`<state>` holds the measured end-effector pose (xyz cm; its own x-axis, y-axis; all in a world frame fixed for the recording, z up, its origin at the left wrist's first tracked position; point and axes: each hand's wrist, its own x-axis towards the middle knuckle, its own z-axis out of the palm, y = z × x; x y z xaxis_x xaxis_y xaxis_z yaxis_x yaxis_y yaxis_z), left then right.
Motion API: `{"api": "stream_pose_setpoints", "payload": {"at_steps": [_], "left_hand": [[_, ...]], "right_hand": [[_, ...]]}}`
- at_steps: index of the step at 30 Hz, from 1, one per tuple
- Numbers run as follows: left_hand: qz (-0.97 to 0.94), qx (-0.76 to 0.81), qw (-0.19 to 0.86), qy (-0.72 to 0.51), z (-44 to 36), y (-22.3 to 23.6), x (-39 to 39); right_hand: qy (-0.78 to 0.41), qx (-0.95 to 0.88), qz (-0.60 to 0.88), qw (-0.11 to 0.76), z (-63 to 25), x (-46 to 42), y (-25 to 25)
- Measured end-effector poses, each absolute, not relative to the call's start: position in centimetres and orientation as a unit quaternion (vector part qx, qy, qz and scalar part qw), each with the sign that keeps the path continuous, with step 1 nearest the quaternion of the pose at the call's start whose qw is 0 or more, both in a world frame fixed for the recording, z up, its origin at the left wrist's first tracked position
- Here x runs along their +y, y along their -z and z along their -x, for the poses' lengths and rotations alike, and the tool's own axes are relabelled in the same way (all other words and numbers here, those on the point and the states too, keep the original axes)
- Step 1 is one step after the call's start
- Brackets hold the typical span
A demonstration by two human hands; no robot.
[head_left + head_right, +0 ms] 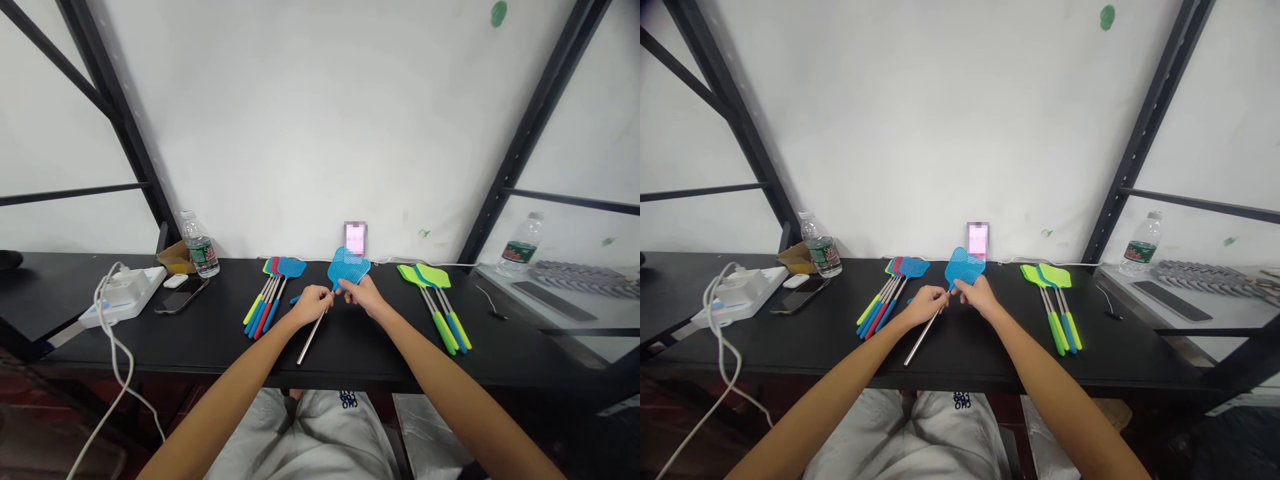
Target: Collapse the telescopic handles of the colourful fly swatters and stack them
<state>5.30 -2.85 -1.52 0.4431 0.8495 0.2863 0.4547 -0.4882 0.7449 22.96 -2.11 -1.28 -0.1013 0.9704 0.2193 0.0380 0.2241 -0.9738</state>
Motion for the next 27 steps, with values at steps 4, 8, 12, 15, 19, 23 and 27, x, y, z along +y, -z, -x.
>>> {"api": "stream_pose_setpoints", "payload": {"at_steps": [4, 8, 12, 15, 19, 23, 27], "left_hand": [[-0.798, 0.404, 0.292, -0.339, -5.33, 1.43, -2.93], [-0.806, 0.395, 0.28, -0.34, -5.32, 1.34, -3.05], [-0.811, 0.377, 0.279, -0.351, -5.35, 1.31, -3.23], [-0.808, 0.373, 0.284, -0.357, -5.41, 1.42, -3.18], [-0.81, 0.369, 0.287, -0.353, -5.46, 1.65, -2.98], [-0.814, 0.37, 0.28, -0.35, -5.5, 1.73, -2.83], [-0.812, 0.373, 0.276, -0.353, -5.52, 1.63, -2.82]], "right_hand": [[-0.435, -0.602, 0.434, 0.51, -23.12, -1.97, 1.5], [-0.43, -0.602, 0.451, 0.5, -23.23, -1.9, 1.53], [-0.471, -0.582, 0.45, 0.487, -23.14, -2.1, 1.23], [-0.51, -0.559, 0.433, 0.49, -22.99, -2.22, 1.18], [-0.545, -0.536, 0.407, 0.501, -22.84, -2.17, 1.46], [-0.55, -0.546, 0.394, 0.494, -22.73, -2.1, 1.67], [-0.553, -0.552, 0.379, 0.495, -22.62, -2.13, 1.72]]}}
